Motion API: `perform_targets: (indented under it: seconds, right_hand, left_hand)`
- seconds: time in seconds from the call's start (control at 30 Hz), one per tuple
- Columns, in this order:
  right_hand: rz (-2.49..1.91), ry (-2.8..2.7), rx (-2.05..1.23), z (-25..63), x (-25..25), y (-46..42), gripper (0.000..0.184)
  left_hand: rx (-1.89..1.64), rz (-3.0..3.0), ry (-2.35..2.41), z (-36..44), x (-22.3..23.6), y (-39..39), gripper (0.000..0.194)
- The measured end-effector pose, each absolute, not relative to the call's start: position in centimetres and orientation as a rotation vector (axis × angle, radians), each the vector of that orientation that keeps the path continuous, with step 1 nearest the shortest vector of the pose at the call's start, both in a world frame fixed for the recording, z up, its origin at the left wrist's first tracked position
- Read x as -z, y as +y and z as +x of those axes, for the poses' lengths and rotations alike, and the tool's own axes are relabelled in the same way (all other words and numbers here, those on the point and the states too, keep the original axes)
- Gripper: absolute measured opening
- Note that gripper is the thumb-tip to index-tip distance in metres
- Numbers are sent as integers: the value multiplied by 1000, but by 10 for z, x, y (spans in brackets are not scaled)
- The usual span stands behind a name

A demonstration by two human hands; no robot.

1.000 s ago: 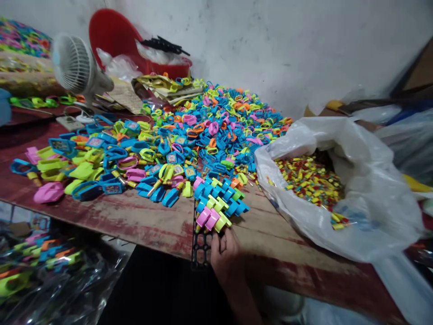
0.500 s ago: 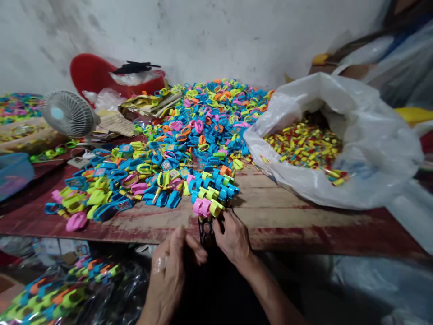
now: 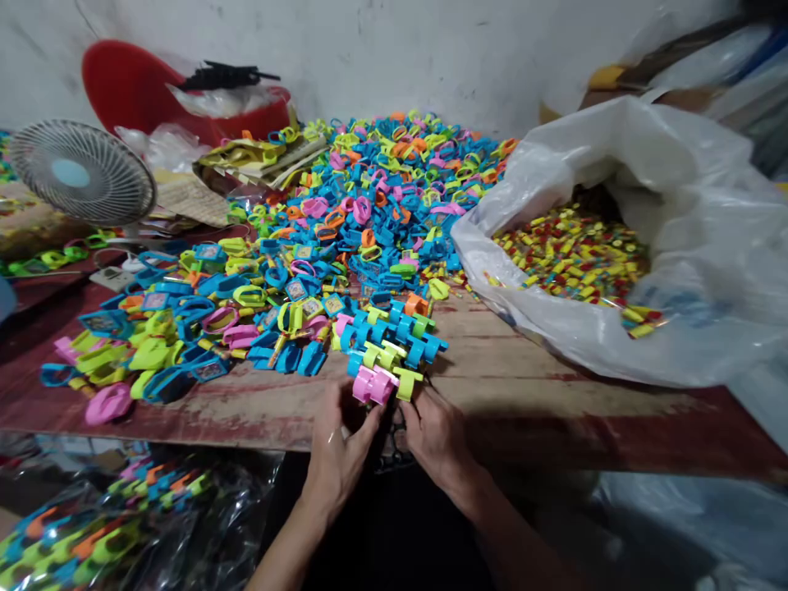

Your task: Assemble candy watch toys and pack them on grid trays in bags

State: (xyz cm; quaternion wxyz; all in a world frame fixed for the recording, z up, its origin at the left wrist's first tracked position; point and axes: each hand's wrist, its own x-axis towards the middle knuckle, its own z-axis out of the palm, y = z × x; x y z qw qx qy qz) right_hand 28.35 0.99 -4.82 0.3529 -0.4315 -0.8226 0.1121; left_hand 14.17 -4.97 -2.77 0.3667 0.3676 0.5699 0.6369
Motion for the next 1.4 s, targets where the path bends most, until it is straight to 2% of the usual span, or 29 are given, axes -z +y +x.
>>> perform_targets:
  seconds: [0.1, 0.2, 0.4, 0.63, 0.9, 1.17, 1.4]
  right_hand:
    - [-1146, -2137, -288, 282, 48, 10, 21]
    - [-1218, -2188, -264, 280, 49, 10, 21]
    - [-1252, -2139, -252, 279, 51, 11, 21]
    - [-1090, -2090, -168, 283, 48, 10, 21]
    - [-1056, -2096, -176, 280, 55, 9, 21]
    - [-1091, -2101, -98, 280, 57, 9, 22]
    - [-1044, -2155, -75, 280, 48, 15, 27]
  left_hand:
    - [-1586, 1074, 1440, 133, 28, -44, 22]
    - [-1511, 1129, 1352, 126, 21, -43, 18]
    - [-1382, 955, 1216, 125, 18, -42, 27]
    - [-1363, 1136, 1331, 124, 21, -33, 20]
    - [-1257, 1350, 1493, 124, 27, -37, 31]
    - [-1129, 1420, 1431, 117, 25, -35, 28]
    - [-1202, 1479, 1440, 118, 17, -32, 24]
